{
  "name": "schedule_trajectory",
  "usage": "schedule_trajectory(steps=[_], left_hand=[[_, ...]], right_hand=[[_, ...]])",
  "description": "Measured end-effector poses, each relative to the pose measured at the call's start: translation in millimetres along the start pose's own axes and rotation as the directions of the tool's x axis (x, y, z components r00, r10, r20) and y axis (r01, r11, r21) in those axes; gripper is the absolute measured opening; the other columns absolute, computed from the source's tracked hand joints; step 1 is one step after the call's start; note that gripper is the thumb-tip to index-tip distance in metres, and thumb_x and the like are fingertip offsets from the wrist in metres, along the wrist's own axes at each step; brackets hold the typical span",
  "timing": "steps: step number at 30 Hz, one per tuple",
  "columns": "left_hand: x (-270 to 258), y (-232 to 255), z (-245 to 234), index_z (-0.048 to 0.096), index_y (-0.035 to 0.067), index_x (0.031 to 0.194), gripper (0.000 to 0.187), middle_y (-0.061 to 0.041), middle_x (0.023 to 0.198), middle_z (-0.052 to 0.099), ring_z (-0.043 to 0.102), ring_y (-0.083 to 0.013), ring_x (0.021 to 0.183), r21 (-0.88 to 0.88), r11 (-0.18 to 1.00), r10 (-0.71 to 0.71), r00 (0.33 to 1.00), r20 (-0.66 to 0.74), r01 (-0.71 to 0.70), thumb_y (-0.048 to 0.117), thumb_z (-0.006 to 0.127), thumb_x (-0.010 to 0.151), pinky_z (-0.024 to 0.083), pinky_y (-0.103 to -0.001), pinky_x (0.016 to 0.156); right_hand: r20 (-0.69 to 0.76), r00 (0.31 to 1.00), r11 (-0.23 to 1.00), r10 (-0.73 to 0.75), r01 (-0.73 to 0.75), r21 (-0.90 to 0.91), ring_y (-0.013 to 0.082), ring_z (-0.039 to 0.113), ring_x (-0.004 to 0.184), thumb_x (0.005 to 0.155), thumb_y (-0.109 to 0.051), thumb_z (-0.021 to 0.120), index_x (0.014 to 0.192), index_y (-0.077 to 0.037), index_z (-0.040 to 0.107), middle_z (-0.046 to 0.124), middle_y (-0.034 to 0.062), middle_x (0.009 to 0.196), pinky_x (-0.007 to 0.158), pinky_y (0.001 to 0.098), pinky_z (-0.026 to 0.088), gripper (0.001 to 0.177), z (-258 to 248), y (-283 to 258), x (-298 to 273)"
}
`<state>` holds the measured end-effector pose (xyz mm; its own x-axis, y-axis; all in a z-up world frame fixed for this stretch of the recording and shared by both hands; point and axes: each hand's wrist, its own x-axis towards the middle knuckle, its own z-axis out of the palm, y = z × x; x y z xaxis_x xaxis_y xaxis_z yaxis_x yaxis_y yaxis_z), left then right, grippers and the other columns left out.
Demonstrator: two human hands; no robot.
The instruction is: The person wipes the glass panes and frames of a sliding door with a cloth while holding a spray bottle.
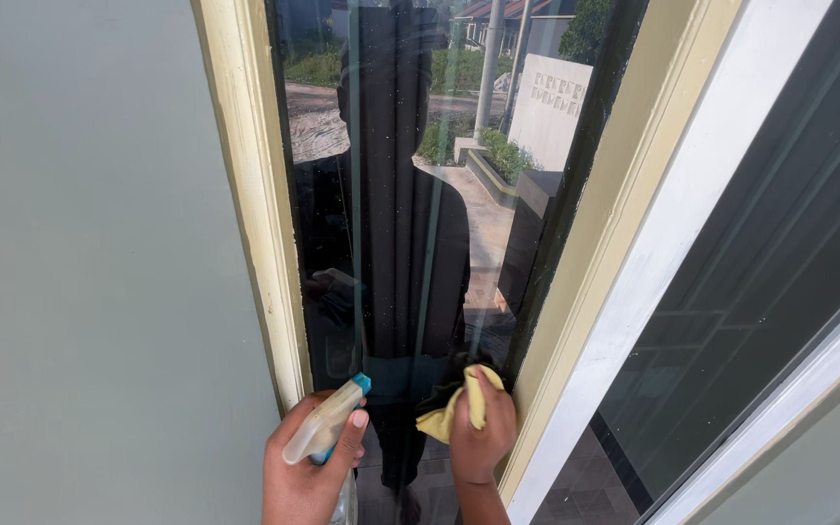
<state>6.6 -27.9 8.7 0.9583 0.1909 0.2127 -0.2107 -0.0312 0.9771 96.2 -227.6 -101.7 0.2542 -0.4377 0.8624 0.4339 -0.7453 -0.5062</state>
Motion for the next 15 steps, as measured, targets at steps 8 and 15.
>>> schedule_trajectory(steps=[8,15], left_hand=[[-8,9,-1,0.076,0.002,0.102,0.032,-0.007,0.074,0.073,0.066,-0.0123,0.058,-0.008,0.999,0.038,0.999,0.038,-0.037,0.029,0.077,0.085,0.056,-0.028,0.054],[-9,18,-3,0.075,0.002,0.102,0.033,-0.007,0.074,0.071,0.065,-0.0114,0.058,-0.057,0.994,0.101,0.993,0.053,-0.098,0.03,0.076,0.087,0.057,-0.027,0.054]], right_hand=[[-0.098,0.97,0.95,0.224,-0.195,0.243,0.0216,0.07,0.108,0.097,0.001,0.066,0.122,0.004,0.06,0.07,0.0163,0.123,0.093,0.0319,0.057,0.026,0,-12,1],[-0.15,0.965,0.92,0.217,-0.15,0.362,0.0169,0.07,0.099,0.1,0.0,0.066,0.121,0.003,0.065,0.073,0.0137,0.115,0.086,0.0288,0.058,0.022,7,-52,45]])
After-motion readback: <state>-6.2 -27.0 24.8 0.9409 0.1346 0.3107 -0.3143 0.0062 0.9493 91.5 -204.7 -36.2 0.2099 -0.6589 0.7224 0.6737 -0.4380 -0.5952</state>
